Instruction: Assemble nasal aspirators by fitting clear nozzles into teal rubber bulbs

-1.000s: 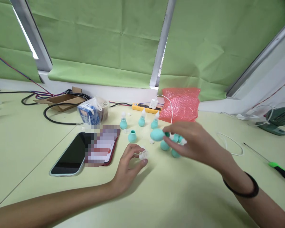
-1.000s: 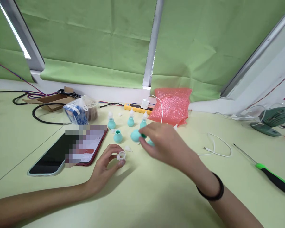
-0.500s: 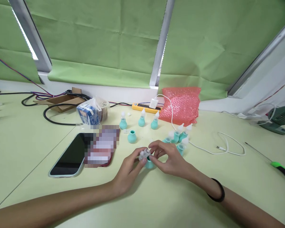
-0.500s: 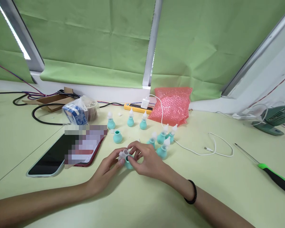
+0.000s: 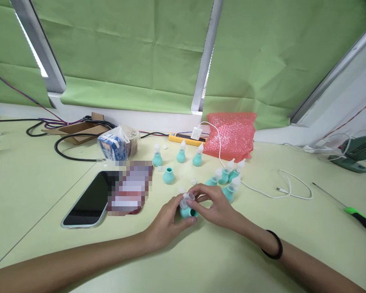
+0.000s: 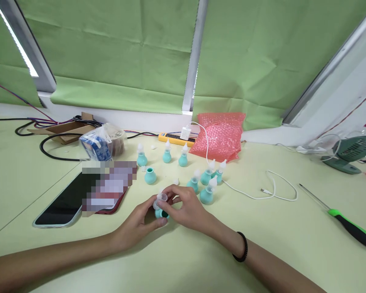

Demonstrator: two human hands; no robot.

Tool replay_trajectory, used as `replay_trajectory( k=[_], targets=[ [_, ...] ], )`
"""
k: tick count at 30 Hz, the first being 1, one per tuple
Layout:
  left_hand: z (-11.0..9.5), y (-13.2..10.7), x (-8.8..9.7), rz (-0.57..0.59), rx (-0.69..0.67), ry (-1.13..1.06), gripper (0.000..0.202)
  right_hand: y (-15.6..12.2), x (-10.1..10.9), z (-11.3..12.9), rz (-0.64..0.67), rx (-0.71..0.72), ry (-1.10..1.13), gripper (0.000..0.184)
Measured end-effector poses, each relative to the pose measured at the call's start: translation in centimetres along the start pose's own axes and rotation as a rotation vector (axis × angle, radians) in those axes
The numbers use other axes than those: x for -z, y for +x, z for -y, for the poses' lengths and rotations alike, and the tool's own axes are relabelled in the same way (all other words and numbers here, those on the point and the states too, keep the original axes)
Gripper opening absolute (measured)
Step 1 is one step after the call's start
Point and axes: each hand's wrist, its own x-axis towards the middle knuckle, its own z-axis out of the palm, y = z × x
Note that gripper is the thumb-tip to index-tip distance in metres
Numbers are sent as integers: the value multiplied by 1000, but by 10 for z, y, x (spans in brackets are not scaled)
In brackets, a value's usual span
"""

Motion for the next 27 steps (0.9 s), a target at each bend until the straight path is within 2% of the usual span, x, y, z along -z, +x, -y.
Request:
replay_trajectory(
  k=[4, 9, 13, 16, 23, 27],
  targets=[
    [3, 1, 0, -40, 17, 59, 40, 0, 4, 1, -37, -17, 63, 8],
    [4, 1, 3, -119, 61, 173, 19, 3, 17, 0, -35, -82, 150, 7],
    [3, 0, 3, -186, 73, 171, 18, 7, 27, 1, 158, -124, 183, 15],
    [3, 0, 2, -180, 107, 93, 16, 8, 32, 4, 287, -110, 187, 17],
    [3, -1, 2, -132, 70, -29, 18, 4, 35, 13, 346, 82, -191, 13],
    [1, -2, 1, -100, 63, -18, 19, 3, 34, 16, 397, 136, -373, 15]
  ],
)
